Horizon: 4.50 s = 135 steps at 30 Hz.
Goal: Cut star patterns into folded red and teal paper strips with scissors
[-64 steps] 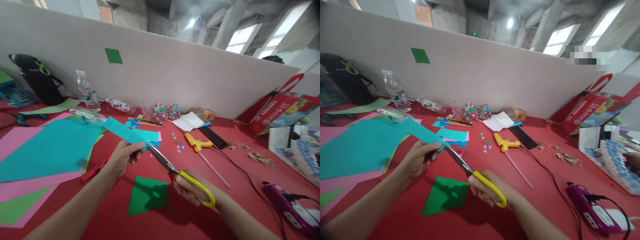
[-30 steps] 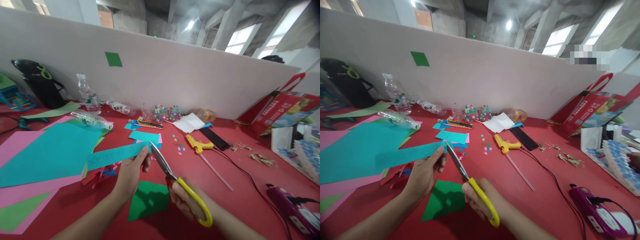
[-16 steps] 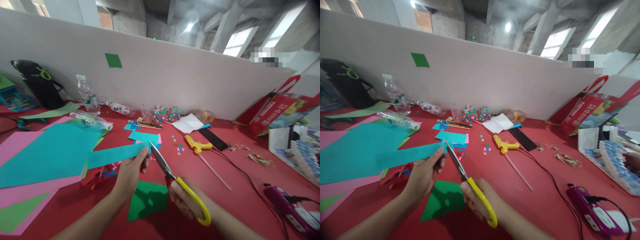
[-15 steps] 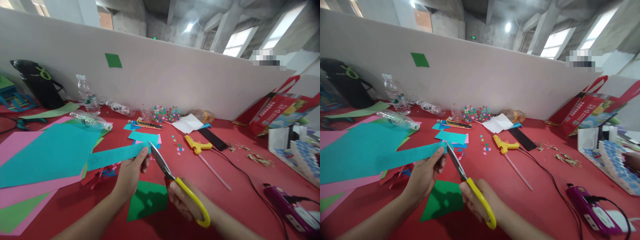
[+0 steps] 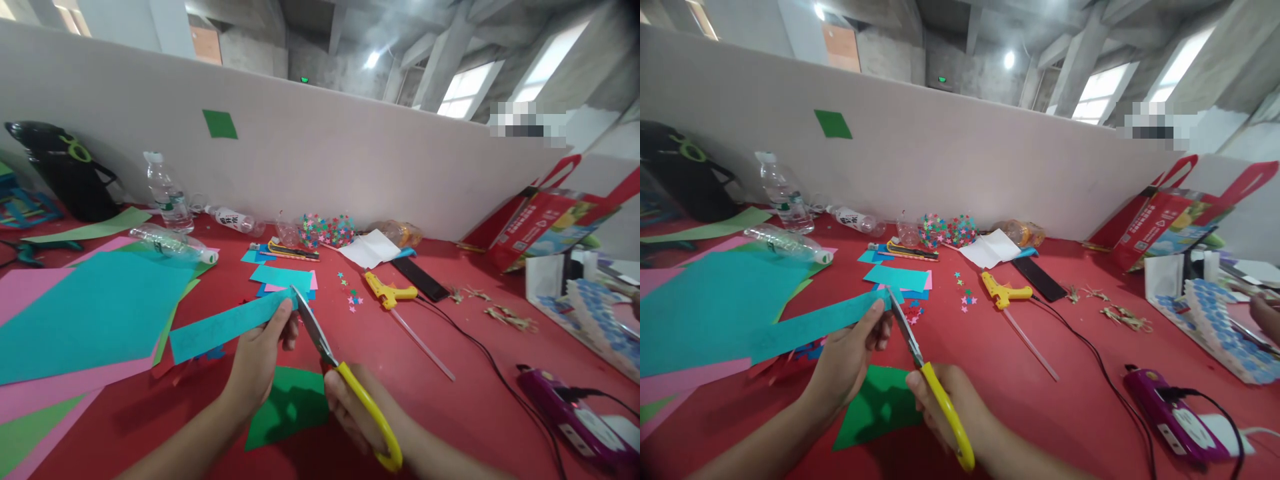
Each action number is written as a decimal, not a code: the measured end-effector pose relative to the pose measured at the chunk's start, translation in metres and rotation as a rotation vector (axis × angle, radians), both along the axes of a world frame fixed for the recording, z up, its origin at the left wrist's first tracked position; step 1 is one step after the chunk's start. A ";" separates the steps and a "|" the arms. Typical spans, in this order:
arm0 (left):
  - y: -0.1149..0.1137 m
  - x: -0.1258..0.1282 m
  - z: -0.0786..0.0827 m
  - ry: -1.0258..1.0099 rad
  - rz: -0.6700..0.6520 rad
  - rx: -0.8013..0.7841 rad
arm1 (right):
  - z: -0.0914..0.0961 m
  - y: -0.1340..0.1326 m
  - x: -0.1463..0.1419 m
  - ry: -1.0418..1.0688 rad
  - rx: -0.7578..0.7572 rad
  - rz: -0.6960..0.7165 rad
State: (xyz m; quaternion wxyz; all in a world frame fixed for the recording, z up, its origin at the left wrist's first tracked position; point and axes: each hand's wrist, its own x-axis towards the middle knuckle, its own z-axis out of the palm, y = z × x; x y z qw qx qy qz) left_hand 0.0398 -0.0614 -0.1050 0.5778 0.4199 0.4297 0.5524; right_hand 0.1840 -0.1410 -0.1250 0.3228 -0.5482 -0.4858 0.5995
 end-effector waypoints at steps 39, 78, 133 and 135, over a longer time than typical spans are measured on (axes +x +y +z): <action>0.028 -0.014 -0.022 0.075 0.016 0.115 | -0.001 0.034 0.027 -0.181 0.107 0.077; -0.002 -0.006 -0.007 -0.038 -0.023 0.058 | 0.009 0.002 0.011 -0.126 0.053 0.114; 0.018 -0.021 0.017 -0.210 -0.093 -0.025 | -0.005 0.011 0.021 -0.129 0.039 0.066; 0.017 -0.019 0.018 -0.248 -0.091 -0.061 | -0.006 0.010 0.021 -0.135 0.037 0.053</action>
